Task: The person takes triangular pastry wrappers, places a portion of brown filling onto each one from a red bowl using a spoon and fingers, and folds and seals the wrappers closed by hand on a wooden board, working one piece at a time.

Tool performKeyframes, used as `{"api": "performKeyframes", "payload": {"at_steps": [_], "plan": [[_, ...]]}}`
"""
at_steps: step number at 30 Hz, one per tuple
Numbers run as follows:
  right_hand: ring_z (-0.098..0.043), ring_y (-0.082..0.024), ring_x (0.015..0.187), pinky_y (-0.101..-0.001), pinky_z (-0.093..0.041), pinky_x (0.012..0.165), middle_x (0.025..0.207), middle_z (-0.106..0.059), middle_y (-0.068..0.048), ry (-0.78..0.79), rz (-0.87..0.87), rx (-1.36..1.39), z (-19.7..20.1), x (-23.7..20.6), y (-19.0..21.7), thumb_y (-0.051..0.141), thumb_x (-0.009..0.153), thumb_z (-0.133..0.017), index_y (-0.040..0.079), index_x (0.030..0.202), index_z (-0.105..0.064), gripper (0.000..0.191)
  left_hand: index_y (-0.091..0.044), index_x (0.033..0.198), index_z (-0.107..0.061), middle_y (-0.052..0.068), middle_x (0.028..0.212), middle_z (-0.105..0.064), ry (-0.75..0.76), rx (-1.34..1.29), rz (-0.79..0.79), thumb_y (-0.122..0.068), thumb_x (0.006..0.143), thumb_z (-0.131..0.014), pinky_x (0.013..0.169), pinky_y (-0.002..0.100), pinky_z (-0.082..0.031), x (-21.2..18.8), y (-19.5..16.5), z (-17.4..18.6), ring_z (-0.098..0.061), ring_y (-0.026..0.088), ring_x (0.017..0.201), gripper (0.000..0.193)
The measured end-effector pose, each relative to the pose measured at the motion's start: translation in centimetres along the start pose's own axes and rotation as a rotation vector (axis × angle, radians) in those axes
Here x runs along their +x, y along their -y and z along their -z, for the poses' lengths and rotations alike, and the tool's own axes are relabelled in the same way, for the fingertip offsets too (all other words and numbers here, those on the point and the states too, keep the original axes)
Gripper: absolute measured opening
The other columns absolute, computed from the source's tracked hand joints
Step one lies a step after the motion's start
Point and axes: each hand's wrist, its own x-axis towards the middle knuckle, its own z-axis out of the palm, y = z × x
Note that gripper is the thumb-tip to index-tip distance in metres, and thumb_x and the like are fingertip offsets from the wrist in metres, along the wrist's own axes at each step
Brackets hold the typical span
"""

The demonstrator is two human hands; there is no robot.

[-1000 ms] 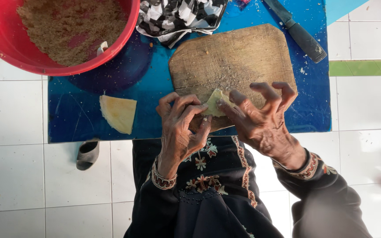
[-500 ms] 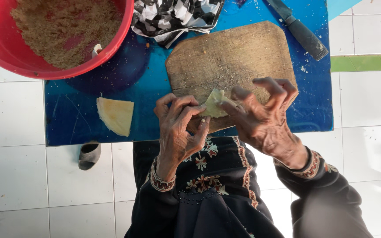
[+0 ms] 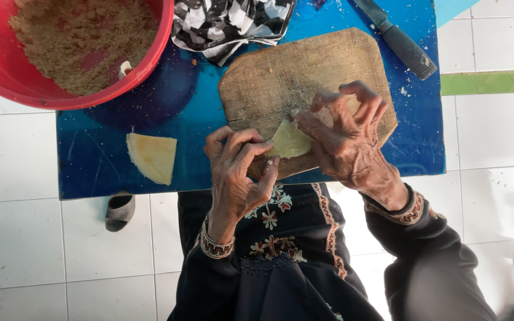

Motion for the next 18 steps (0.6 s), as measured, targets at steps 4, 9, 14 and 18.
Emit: {"api": "performKeyframes", "payload": {"at_steps": [4,9,14,18], "plan": [[-0.037,-0.037,0.125,-0.054,-0.028,0.103,0.125,-0.051,-0.004,-0.022,-0.019,0.117,-0.1,-0.1,0.9,0.004,0.076,-0.075,0.017,0.111,-0.076,0.038,-0.01,0.1,-0.071,0.001,0.111,-0.064,-0.022,0.018,-0.006,-0.012,0.075,-0.084,0.103,0.044,-0.037,0.0,-0.1,0.0,-0.047,0.031,0.114,0.029],[-0.038,-0.033,0.126,-0.0551,-0.024,0.111,0.124,-0.054,-0.008,0.007,-0.058,0.386,1.2,0.8,-1.9,-0.004,0.075,-0.063,0.014,0.106,-0.07,0.036,-0.009,0.101,-0.07,0.002,0.112,-0.064,-0.008,0.009,0.0,-0.012,0.076,-0.083,0.103,0.043,-0.038,-0.2,0.0,0.2,-0.047,0.031,0.114,0.028],[-0.039,-0.027,0.13,-0.0488,-0.025,0.11,0.134,-0.056,-0.008,-0.13,0.082,-0.127,1.0,7.0,-11.7,0.006,0.098,-0.074,0.007,0.119,-0.072,0.022,-0.009,0.1,-0.071,0.003,0.11,-0.063,-0.006,0.012,-0.007,-0.01,0.075,-0.082,0.099,0.042,-0.04,0.2,0.0,0.3,-0.047,0.03,0.112,0.027],[-0.043,-0.038,0.121,-0.0573,-0.028,0.094,0.126,-0.057,-0.016,-0.176,0.037,-0.236,-3.3,11.5,-15.9,0.009,0.09,-0.071,0.01,0.133,-0.074,0.043,-0.01,0.098,-0.071,0.002,0.109,-0.064,-0.002,0.013,0.024,-0.011,0.074,-0.082,0.096,0.041,-0.042,0.1,-0.2,0.2,-0.048,0.029,0.111,0.027]]}}
